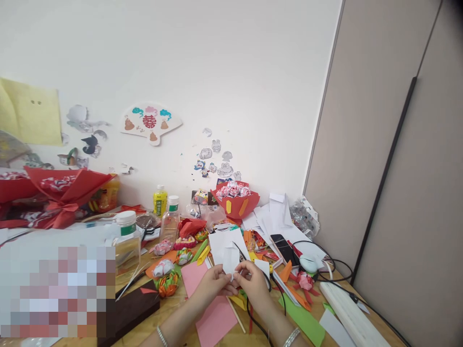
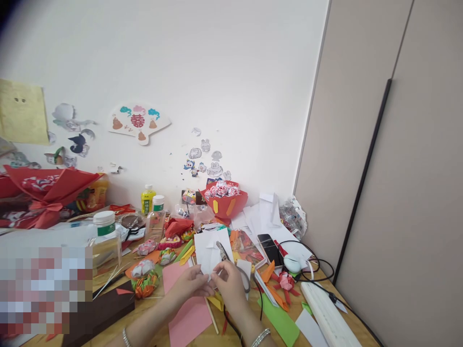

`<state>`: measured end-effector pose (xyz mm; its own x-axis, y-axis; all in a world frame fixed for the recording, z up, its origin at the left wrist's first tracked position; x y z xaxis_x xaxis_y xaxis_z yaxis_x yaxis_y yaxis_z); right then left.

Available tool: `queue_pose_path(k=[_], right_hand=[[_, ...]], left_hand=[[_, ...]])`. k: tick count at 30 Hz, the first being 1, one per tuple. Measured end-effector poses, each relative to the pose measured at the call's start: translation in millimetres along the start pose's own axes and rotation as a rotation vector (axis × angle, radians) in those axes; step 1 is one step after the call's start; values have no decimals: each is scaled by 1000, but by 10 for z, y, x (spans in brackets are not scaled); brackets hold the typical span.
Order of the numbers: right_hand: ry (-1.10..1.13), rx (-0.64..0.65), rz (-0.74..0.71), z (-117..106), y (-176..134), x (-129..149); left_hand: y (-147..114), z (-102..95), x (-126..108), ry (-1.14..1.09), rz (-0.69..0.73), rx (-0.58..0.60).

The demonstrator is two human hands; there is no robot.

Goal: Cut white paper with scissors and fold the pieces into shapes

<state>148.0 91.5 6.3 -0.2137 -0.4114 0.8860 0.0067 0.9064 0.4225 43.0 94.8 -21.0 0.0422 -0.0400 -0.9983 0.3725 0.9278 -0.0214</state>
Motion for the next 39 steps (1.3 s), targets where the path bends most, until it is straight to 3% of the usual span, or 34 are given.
queue_pose_path(k=[7, 20, 30, 39], right_hand=[[42, -40, 22, 4, -17, -52], [95, -53, 14, 21, -39, -17], [71, -112, 32, 1, -56, -17], [-44, -121, 17, -6, -73, -12]], left_hand=[[-16, 20, -24, 27, 1, 17], [-8, 31, 134, 69, -53, 23], [0, 99, 151, 107, -42, 53], [11, 70, 162, 149, -27, 9]])
Point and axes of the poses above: each hand's wrist, its own y-axis towards the middle knuckle, its own z-axis out of the palm, x = y × z, the point moved 10 cm from there along y, towards the middle knuckle, and after that the axes turned 3 degrees about y, right-handed, at the moved point
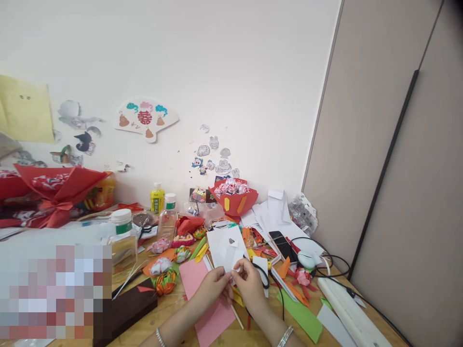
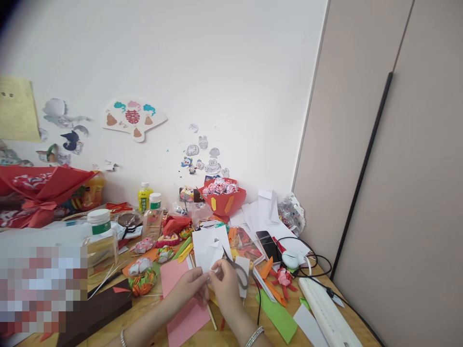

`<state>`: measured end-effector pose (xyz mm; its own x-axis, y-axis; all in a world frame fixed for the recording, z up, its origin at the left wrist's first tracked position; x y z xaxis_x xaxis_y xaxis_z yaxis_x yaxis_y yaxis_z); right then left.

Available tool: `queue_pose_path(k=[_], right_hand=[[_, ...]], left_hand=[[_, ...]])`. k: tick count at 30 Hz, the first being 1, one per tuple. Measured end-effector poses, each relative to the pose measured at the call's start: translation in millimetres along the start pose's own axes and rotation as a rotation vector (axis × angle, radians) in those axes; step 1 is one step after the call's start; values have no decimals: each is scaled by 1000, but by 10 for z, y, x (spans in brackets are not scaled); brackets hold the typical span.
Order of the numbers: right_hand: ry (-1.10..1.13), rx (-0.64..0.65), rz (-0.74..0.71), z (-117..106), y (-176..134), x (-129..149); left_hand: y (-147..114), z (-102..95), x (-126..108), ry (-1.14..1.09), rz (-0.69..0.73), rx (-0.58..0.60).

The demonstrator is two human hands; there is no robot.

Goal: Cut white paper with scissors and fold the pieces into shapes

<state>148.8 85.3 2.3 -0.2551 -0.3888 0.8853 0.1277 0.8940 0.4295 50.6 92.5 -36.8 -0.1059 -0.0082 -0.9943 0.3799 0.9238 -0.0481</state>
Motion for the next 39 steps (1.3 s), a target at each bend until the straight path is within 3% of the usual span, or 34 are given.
queue_pose_path(k=[5, 12, 16, 19, 22, 25, 30, 39], right_hand=[[-33, 33, -23, 18, -4, 47], [92, 42, 5, 14, -8, -24], [16, -59, -34, -195, 32, 28], [-54, -143, -76, -378, 102, 93], [-24, 11, -79, -272, 184, 69], [42, 151, -18, -115, 197, -45], [178, 212, 83, 10, 164, -168], [491, 311, 245, 94, 112, -177]], left_hand=[[-8, -31, -52, 54, 35, -43], [-14, -64, -69, 96, 35, -84], [-50, -130, -146, 145, 62, -79], [-98, -95, -235, 234, 99, 37], [-129, -63, -260, 291, 111, 147], [-91, -154, -267, 293, 136, 112], [8, -301, -243, 176, 135, 18], [-18, -265, -238, -275, 52, 75]])
Point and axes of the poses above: each hand's wrist, its own y-axis towards the middle knuckle, its own z-axis out of the palm, x = y × z, the point moved 10 cm from there along y, towards the middle knuckle, and after that the axes turned 3 degrees about y, right-handed, at the moved point
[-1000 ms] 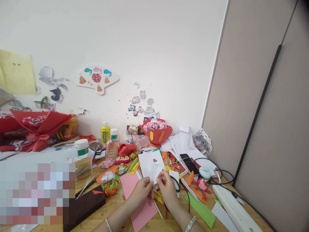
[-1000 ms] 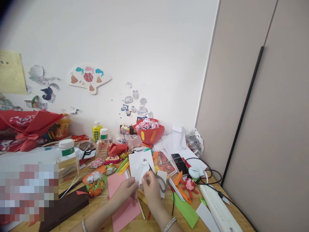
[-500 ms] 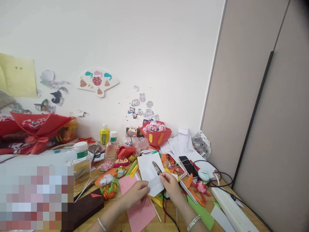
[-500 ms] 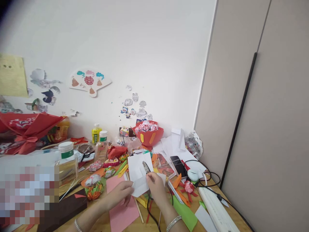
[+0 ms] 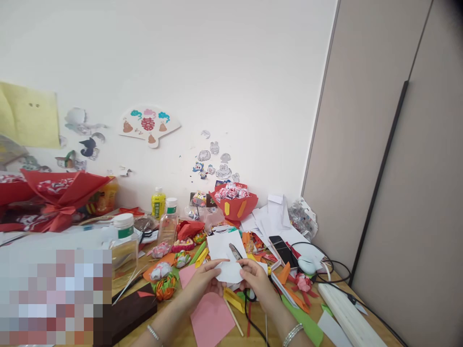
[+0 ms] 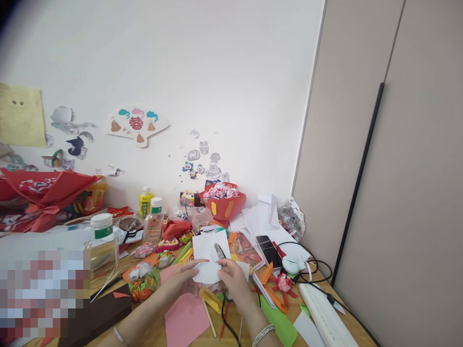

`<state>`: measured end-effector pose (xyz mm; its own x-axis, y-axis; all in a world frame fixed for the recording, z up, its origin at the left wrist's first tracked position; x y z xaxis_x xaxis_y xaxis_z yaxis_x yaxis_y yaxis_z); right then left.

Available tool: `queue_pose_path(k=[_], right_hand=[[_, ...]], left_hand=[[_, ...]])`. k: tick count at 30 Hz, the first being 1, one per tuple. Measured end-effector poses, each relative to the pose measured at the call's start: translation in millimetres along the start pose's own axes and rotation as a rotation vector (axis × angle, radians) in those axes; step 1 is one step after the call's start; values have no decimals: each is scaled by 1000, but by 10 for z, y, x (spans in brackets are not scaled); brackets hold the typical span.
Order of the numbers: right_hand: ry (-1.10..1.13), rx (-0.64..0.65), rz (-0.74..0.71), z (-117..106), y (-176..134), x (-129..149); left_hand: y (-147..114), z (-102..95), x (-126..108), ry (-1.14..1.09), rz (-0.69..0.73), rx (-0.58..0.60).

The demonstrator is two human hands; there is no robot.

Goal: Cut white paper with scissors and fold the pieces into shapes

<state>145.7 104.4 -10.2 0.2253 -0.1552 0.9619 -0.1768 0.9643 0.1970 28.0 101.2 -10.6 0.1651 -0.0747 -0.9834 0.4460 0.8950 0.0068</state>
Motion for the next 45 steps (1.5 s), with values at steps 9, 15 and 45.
queue_pose_path(k=[9, 15, 45], right_hand=[[22, -38, -41, 47, -53, 83], [-134, -50, -132, -27, -10, 51], [-444, -38, -156, -46, -21, 52]], left_hand=[[-37, 7, 9, -188, 12, -33], [-40, 27, 1, -168, 36, -17], [20, 41, 101, 302, 23, -52]])
Point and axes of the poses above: each hand's wrist, its own y-axis towards the middle knuckle, its own z-axis out of the palm, x = y × z, the point moved 10 cm from there along y, towards the middle knuckle, and after that the axes turned 3 degrees about y, right-handed, at the moved point
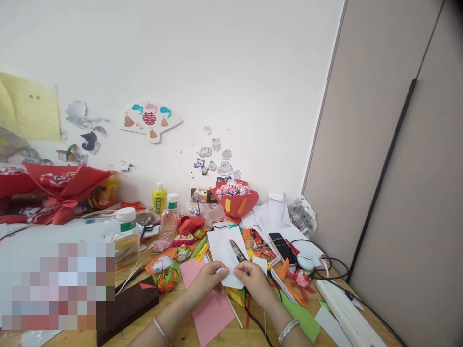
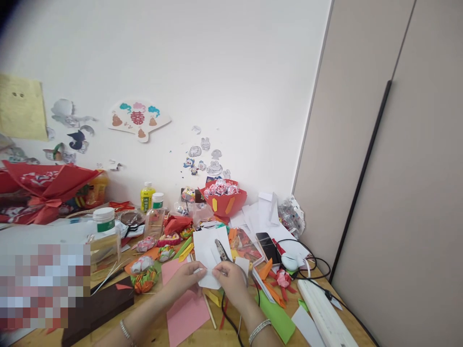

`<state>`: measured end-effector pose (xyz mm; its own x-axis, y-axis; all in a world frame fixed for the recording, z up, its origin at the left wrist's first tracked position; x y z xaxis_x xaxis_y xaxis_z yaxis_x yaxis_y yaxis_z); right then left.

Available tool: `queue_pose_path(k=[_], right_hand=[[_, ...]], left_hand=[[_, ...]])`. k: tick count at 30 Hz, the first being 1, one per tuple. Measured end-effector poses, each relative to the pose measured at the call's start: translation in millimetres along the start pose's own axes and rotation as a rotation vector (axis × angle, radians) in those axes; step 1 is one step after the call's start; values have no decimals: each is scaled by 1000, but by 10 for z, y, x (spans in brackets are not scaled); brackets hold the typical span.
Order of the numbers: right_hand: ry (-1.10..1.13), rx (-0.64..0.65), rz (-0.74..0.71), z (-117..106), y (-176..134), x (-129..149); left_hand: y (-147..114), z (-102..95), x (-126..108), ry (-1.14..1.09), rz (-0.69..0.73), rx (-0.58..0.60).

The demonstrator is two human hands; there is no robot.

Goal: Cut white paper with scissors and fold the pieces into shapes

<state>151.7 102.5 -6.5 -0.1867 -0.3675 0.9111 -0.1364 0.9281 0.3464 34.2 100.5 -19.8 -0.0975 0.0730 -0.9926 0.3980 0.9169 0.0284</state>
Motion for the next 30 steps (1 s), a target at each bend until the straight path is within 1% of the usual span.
queue_pose_path(k=[7, 15, 18, 22, 24, 26, 30], right_hand=[[-34, 5, -3, -7, -2, 9], [-14, 28, 0, -1, 24, -31], [-29, 31, -9, 10, 9, 2], [-83, 54, -59, 86, -36, 105], [-117, 76, -85, 131, -53, 154], [-152, 92, -101, 156, -61, 189], [-170, 118, -107, 162, -63, 223]], left_hand=[[15, -100, -2, -13, -14, -77], [0, -94, -42, -11, -6, -68], [10, -88, -63, 66, 29, -54], [17, -107, -132, 303, 153, -79], [19, -115, -143, 395, 190, -94], [27, -116, -107, 424, 170, -90], [23, -101, -76, 406, 128, -70]])
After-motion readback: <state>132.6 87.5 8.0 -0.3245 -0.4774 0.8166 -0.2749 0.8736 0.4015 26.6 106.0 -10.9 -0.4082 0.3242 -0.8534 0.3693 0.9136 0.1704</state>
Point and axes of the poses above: each hand's wrist, its own y-axis towards the middle knuckle, its own z-axis out of the palm, x = y × z, the point moved 10 cm from there along y, towards the middle knuckle, and after that the axes turned 3 degrees about y, right-handed, at the moved point
